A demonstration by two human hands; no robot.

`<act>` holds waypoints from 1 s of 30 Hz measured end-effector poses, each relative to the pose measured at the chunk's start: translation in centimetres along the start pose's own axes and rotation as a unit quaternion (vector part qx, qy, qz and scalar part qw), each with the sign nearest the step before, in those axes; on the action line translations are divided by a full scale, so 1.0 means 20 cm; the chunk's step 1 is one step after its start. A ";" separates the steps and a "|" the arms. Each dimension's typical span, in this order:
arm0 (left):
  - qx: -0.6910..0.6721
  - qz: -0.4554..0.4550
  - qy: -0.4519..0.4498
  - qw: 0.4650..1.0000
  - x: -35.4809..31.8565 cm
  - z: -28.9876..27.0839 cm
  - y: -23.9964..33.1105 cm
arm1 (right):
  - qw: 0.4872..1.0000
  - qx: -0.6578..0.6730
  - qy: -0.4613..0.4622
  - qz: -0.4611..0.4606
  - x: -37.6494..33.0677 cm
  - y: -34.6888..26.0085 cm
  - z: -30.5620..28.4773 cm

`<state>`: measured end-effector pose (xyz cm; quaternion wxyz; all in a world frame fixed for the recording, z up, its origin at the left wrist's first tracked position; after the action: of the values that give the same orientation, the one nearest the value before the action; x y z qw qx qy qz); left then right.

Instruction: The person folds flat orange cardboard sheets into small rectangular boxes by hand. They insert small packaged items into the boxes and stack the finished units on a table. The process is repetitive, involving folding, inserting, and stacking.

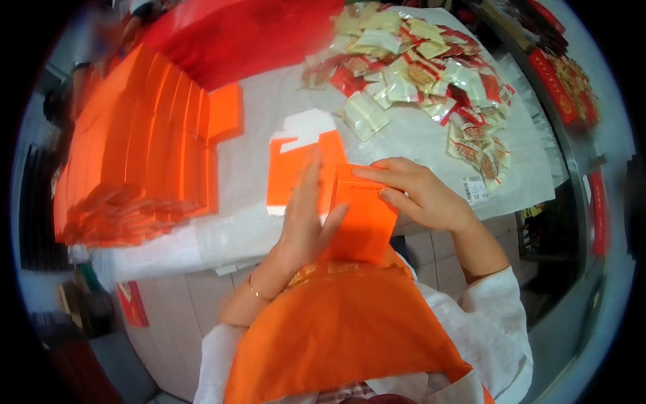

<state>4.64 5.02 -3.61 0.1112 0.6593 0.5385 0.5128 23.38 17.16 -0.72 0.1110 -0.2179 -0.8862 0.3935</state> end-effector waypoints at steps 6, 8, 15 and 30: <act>0.016 0.037 -0.117 0.992 -0.13 -0.14 -0.07 | 0.852 0.424 0.306 0.028 0.08 0.27 -0.09; -0.094 -0.044 -0.073 0.992 -0.10 -0.09 -0.09 | 0.755 0.562 0.336 -0.014 0.17 0.33 0.02; -0.167 -0.245 0.220 0.929 -0.02 0.01 -0.10 | 0.816 0.561 0.127 0.060 0.22 0.25 0.68; 0.089 -0.009 0.037 0.995 -0.08 0.02 -0.17 | 0.934 0.274 0.225 0.044 0.36 0.15 0.52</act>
<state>3.14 5.17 -7.14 0.0366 0.6423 0.5916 0.4860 14.17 15.64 -9.74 0.3453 -0.3009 -0.6853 0.5662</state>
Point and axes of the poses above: each hand's wrist, its own x-axis towards the middle knuckle, its own z-axis out of the palm, y = z × x, the point moved 1 cm from there along x, towards the middle knuckle, and after that the axes turned 7 degrees about z, right-handed, at the moved point
